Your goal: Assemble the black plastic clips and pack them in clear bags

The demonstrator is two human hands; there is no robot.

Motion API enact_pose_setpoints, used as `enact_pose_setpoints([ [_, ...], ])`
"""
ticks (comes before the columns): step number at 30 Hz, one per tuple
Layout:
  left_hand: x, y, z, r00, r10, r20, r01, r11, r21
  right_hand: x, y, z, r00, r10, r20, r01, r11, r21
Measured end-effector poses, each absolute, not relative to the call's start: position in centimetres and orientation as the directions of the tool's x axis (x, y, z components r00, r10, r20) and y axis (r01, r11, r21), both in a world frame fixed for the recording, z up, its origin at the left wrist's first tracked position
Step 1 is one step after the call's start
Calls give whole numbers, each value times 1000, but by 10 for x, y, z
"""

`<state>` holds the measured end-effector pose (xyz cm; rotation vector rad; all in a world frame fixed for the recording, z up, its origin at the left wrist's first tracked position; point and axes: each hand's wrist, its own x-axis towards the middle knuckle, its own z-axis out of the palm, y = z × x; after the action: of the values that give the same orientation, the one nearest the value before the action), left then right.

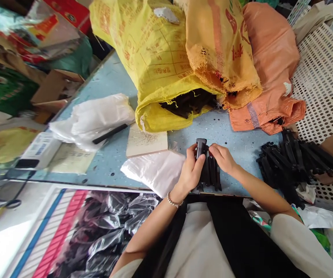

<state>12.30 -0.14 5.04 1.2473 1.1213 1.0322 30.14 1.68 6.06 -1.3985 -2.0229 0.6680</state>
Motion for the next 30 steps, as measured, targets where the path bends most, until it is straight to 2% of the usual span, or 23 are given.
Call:
enact_pose_setpoints([
  [2,118,4,48,94,991,-93,-1,93,996,295,1,56,-380,903,202,653,417,-632],
  [4,116,9,48,25,994,-108,-6,108,994,287,-15,48,-507,829,237,665,551,-504],
  [6,116,11,48,-11,998,-68,7,68,998,278,-30,40,-529,822,211,688,561,-461],
  [10,108,13,41,-49,999,15,73,-11,997,270,-30,33,-423,905,-34,742,325,-586],
  [13,97,12,19,-46,995,-93,190,100,977,280,12,37,-430,885,-178,775,261,-575],
  [15,96,7,-3,-7,990,-141,261,138,956,291,60,37,-334,927,-170,834,207,-511],
  [16,99,3,-14,4,991,-133,284,127,950,298,87,36,-255,960,-120,866,171,-470],
  [19,117,-8,-45,-22,1000,-4,339,11,941,315,168,29,-44,998,45,955,56,-292],
  [21,130,-14,-57,-15,995,103,386,-89,918,323,209,26,73,993,93,977,-52,-209],
  [23,137,-17,-61,26,986,163,421,-158,893,328,234,26,138,988,69,958,-115,-263],
  [25,137,-17,-57,52,984,169,424,-175,889,331,243,29,141,990,11,910,-125,-394],
  [30,121,-14,-32,42,987,154,301,-159,940,349,207,34,93,984,-154,742,-171,-648],
])
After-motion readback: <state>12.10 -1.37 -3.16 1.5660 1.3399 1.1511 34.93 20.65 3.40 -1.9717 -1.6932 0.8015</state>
